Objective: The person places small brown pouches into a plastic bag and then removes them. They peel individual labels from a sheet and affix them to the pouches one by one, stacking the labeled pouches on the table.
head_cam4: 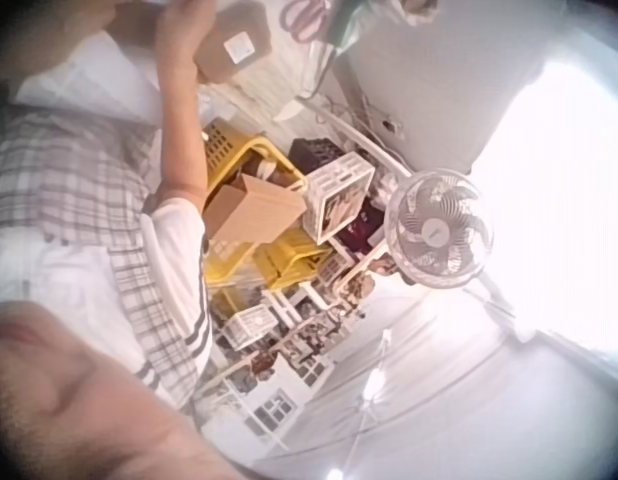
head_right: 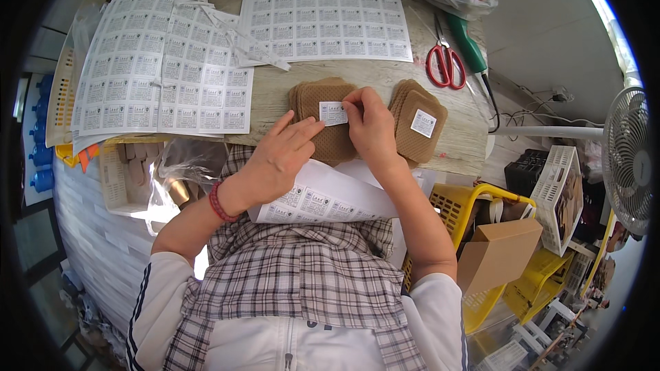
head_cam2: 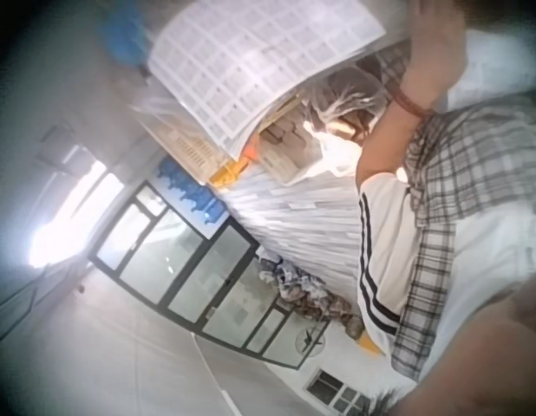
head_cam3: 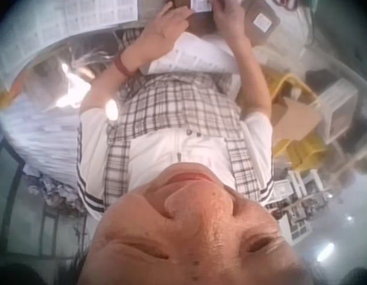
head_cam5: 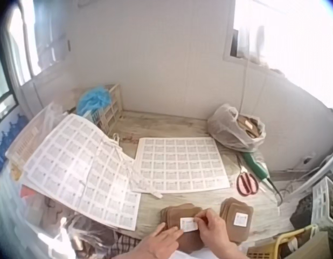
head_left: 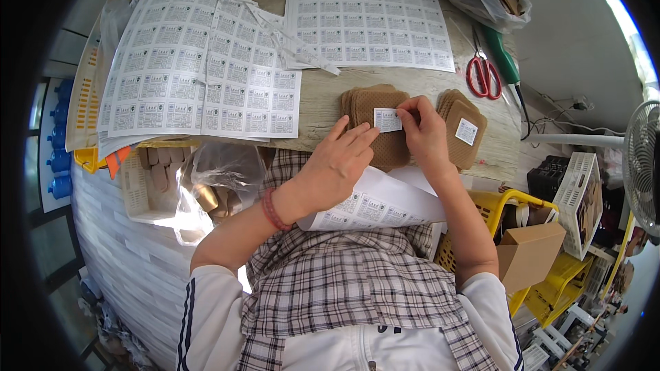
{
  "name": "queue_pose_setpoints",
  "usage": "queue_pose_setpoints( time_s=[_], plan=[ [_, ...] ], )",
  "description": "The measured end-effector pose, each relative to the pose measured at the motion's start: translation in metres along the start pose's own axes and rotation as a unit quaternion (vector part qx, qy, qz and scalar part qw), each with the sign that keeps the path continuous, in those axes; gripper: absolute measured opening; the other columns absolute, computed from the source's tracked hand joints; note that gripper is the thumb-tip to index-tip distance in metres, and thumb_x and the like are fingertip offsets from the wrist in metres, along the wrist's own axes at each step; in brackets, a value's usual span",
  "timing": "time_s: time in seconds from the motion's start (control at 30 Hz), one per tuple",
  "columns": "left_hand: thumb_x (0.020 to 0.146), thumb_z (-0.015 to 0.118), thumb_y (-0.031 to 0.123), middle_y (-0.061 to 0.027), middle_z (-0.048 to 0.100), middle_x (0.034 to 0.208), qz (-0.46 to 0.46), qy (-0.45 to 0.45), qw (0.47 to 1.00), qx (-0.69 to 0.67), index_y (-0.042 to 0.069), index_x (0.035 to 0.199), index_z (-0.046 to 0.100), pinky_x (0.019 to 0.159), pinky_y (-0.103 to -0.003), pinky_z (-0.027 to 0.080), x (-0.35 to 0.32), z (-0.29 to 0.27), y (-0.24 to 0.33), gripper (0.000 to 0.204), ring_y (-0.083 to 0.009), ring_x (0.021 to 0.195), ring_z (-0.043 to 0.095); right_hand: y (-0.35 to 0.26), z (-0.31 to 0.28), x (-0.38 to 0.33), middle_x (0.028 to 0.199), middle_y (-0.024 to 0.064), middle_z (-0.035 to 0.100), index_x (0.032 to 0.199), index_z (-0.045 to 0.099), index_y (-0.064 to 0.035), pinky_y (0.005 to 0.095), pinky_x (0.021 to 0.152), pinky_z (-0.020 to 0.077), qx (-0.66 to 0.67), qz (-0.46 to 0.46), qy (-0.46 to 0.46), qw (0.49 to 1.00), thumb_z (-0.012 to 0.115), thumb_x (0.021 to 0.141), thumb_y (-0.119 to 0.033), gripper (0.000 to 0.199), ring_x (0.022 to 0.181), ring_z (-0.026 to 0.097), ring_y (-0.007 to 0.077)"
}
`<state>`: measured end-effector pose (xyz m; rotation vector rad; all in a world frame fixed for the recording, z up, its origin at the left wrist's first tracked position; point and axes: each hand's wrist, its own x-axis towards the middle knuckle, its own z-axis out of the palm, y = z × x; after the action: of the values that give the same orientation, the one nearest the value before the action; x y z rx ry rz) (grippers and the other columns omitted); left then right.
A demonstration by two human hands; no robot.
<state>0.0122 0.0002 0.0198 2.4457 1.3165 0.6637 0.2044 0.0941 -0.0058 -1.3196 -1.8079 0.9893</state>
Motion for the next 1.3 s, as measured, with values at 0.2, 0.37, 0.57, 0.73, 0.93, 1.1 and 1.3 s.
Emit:
queue_pose_setpoints(
  time_s=[0.2,0.37,0.57,0.73,0.93,1.1,1.3],
  plan=[
    [0.080,0.053,0.000,-0.0227,0.052,0.137,-0.003,-0.018,0.999,0.041,-0.003,0.089,0.058,0.114,-0.059,0.028,0.000,-0.001,0.005,0.011,-0.0359,0.131,0.048,-0.008,0.006,-0.006,0.094,0.0109,0.060,0.097,0.058,-0.0070,0.0401,0.065,0.0521,-0.205,-0.134,0.045,0.969,0.064,0.090,-0.007,0.010,0.078,0.063,0.0337],
    [0.080,0.053,0.000,-0.0224,0.053,0.137,-0.001,-0.009,0.999,0.051,-0.003,0.090,0.058,0.114,-0.058,0.027,-0.001,0.004,0.004,0.012,-0.0354,0.132,0.047,0.008,0.013,-0.007,0.101,0.0118,0.059,0.106,0.056,-0.0074,0.0407,0.068,0.0526,-0.225,-0.157,0.067,0.959,0.065,0.089,-0.007,0.019,0.084,0.063,0.0333],
    [0.080,0.053,0.000,-0.0216,0.052,0.138,-0.004,-0.004,0.999,0.053,-0.003,0.092,0.059,0.114,-0.058,0.027,-0.001,0.002,0.003,0.014,-0.0347,0.133,0.046,0.000,0.008,-0.001,0.111,0.0150,0.059,0.115,0.059,-0.0058,0.0434,0.084,0.0501,-0.228,-0.210,0.137,0.941,0.067,0.086,-0.006,0.031,0.098,0.059,0.0356],
    [0.079,0.053,-0.001,-0.0205,0.053,0.138,0.002,0.003,0.999,0.054,-0.003,0.090,0.060,0.114,-0.058,0.027,-0.002,0.006,0.001,0.013,-0.0338,0.134,0.045,-0.020,0.001,0.001,0.112,0.0144,0.060,0.110,0.064,-0.0069,0.0441,0.089,0.0479,-0.220,-0.243,0.075,0.942,0.069,0.085,-0.009,0.025,0.104,0.058,0.0344],
    [0.081,0.054,0.000,-0.0177,0.052,0.139,0.002,-0.001,1.000,0.031,-0.002,0.088,0.059,0.115,-0.058,0.026,-0.009,0.004,-0.003,0.009,-0.0317,0.136,0.044,0.004,-0.004,0.004,0.112,0.0122,0.060,0.114,0.066,-0.0089,0.0403,0.087,0.0494,-0.203,-0.114,0.134,0.963,0.069,0.087,-0.013,0.027,0.104,0.059,0.0312],
    [0.085,0.055,0.002,-0.0165,0.049,0.144,0.004,-0.001,1.000,0.028,-0.002,0.086,0.058,0.115,-0.058,0.026,-0.013,0.006,-0.004,0.005,-0.0312,0.140,0.040,0.012,0.004,-0.004,0.094,0.0063,0.064,0.093,0.075,-0.0106,0.0379,0.080,0.0501,-0.211,-0.144,0.129,0.958,0.075,0.080,-0.016,0.014,0.094,0.061,0.0264],
    [0.086,0.056,0.003,-0.0167,0.044,0.149,0.003,-0.005,1.000,0.002,-0.001,0.082,0.057,0.116,-0.058,0.025,-0.019,0.008,-0.009,0.006,-0.0354,0.144,0.033,0.008,0.008,-0.002,0.089,0.0084,0.062,0.087,0.067,-0.0085,0.0390,0.079,0.0497,-0.178,-0.105,0.098,0.974,0.071,0.083,-0.010,0.006,0.091,0.061,0.0297]
  ],
)
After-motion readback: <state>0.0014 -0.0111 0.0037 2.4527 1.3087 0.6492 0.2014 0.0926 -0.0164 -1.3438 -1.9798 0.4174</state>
